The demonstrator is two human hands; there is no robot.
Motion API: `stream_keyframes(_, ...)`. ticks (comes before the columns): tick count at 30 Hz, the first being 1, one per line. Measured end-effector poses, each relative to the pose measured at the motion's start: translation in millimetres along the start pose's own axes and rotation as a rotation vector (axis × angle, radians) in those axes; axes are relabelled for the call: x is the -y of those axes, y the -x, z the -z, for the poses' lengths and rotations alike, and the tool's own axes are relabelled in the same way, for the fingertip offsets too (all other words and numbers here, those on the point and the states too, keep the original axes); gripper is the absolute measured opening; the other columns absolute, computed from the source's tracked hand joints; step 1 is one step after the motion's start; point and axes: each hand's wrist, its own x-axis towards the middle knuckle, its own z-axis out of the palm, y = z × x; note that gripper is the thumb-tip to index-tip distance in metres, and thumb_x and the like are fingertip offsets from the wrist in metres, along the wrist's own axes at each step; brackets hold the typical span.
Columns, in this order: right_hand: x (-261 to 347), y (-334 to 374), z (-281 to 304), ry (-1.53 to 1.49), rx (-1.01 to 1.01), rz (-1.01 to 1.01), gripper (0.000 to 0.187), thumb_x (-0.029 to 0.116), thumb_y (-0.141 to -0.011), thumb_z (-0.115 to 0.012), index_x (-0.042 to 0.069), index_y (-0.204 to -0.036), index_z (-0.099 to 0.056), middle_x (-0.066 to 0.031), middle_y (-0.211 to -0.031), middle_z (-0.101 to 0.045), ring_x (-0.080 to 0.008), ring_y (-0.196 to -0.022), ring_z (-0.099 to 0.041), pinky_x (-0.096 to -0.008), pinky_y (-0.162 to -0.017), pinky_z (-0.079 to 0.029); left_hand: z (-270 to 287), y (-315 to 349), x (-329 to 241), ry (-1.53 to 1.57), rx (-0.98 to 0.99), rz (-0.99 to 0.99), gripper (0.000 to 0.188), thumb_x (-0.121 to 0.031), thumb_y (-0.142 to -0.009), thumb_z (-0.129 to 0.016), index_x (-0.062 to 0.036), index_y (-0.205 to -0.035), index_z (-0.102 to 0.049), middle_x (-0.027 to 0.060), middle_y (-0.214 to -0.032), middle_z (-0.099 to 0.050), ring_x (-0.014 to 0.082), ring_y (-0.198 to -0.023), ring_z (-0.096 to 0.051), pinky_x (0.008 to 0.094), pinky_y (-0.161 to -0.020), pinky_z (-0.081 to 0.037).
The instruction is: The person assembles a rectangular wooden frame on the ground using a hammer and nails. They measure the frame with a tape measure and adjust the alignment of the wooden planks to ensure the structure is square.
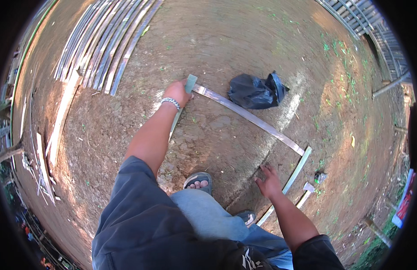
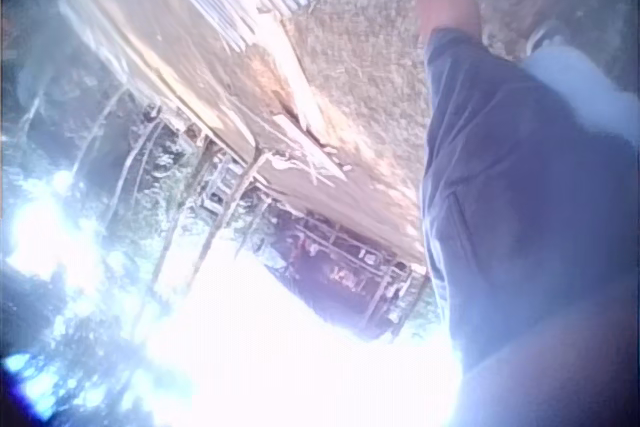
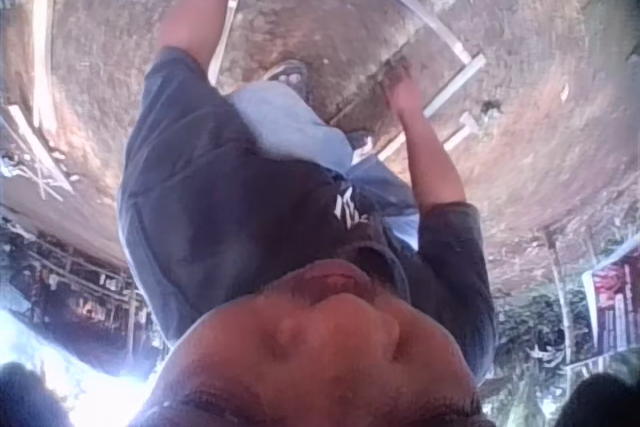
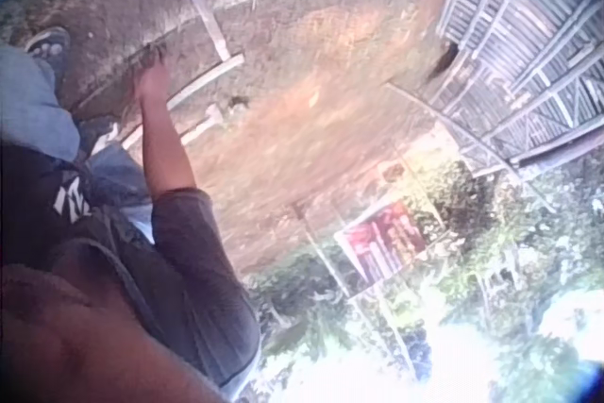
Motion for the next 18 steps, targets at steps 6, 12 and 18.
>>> stream_keyframes(6, 4, -4, 9, 0.006, 0.078, -0.083, 0.063, 0.033, -0.088, -0.072, 0.012, -0.144, -0.052, -0.0172, -0.148, -0.046, -0.0380, -0.134, -0.047, -0.0433, -0.113, -0.041, -14, -4, 19, 0.050, -0.021, -0.007, 0.071, -0.023, -0.071, -0.086, -0.0035, -0.134, -0.060, 0.0253, -0.122, -0.065, 0.0402, -0.114, -0.062, 0.0450, -0.100, -0.050)
stream_keyframes(12, -10, 2, 15, -0.044, 0.082, -0.205, 0.063, 0.033, -0.090, -0.068, 0.014, -0.147, -0.048, -0.0174, -0.150, -0.044, -0.0372, -0.136, -0.046, -0.0428, -0.114, -0.039, -25, 0, 23, 0.136, -0.035, -0.019, 0.075, -0.025, -0.072, -0.086, -0.0015, -0.138, -0.057, 0.0220, -0.120, -0.066, 0.0338, -0.107, -0.066, 0.0409, -0.094, -0.052)
stream_keyframes(18, -25, -2, 10, -0.083, 0.062, -0.214, 0.060, 0.030, -0.091, -0.068, 0.012, -0.145, -0.049, -0.0183, -0.148, -0.046, -0.0376, -0.135, -0.046, -0.0416, -0.114, -0.039, -20, -1, 40, 0.128, 0.031, -0.005, 0.072, -0.024, -0.078, -0.082, -0.0012, -0.140, -0.055, 0.0212, -0.115, -0.069, 0.0318, -0.103, -0.068, 0.0400, -0.093, -0.052)
